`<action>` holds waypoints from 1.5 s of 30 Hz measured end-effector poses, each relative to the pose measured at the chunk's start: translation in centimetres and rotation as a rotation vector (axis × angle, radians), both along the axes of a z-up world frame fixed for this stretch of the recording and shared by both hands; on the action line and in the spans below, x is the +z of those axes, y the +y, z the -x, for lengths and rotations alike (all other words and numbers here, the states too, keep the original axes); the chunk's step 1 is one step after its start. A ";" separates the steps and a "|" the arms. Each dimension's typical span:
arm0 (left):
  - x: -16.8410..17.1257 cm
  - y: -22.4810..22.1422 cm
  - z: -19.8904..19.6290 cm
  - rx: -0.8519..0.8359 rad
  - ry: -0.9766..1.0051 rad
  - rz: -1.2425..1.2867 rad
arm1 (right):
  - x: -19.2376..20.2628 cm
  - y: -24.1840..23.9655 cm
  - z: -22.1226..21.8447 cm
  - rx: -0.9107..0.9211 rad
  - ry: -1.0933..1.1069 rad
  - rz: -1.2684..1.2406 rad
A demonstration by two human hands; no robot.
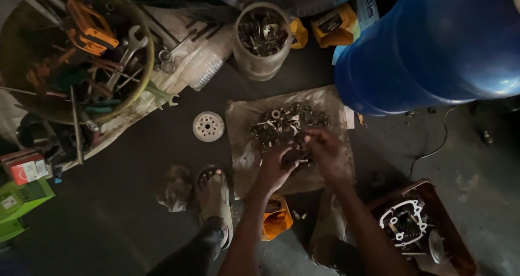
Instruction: Sorting and inspecting various engine components including nuts, bolts, and a timing chain on a sheet of paper on the floor.
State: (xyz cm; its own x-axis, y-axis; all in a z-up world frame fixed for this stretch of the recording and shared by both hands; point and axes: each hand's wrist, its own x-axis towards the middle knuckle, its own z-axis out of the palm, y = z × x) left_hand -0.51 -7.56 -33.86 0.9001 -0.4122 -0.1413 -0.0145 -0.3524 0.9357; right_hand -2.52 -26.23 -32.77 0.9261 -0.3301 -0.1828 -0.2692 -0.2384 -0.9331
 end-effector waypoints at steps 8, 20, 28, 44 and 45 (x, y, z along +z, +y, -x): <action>0.2 2.4 -1.6 0.157 0.226 0.065 | 5.1 -3.2 -2.3 0.123 0.008 0.038; 10.9 4.5 -3.8 0.211 -0.297 -0.061 | 5.2 -6.5 0.2 0.417 -0.166 0.566; 7.0 5.6 -3.3 0.197 -0.530 -0.275 | 7.5 -8.5 0.7 -0.194 -0.236 0.190; 6.2 7.1 -3.1 -0.060 -0.233 -0.456 | 4.5 -12.7 -0.2 -0.054 0.005 -0.076; 5.7 7.2 -3.2 -0.047 -0.184 -0.440 | 4.1 -12.9 0.0 -0.083 0.020 -0.087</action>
State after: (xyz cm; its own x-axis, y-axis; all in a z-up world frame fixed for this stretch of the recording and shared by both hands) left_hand 2.64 -0.34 -28.17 0.9083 -0.3899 -0.1516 -0.1913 -0.7094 0.6784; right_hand -2.48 -39.15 -28.63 0.8920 -0.3880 -0.2321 -0.3032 -0.1325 -0.9437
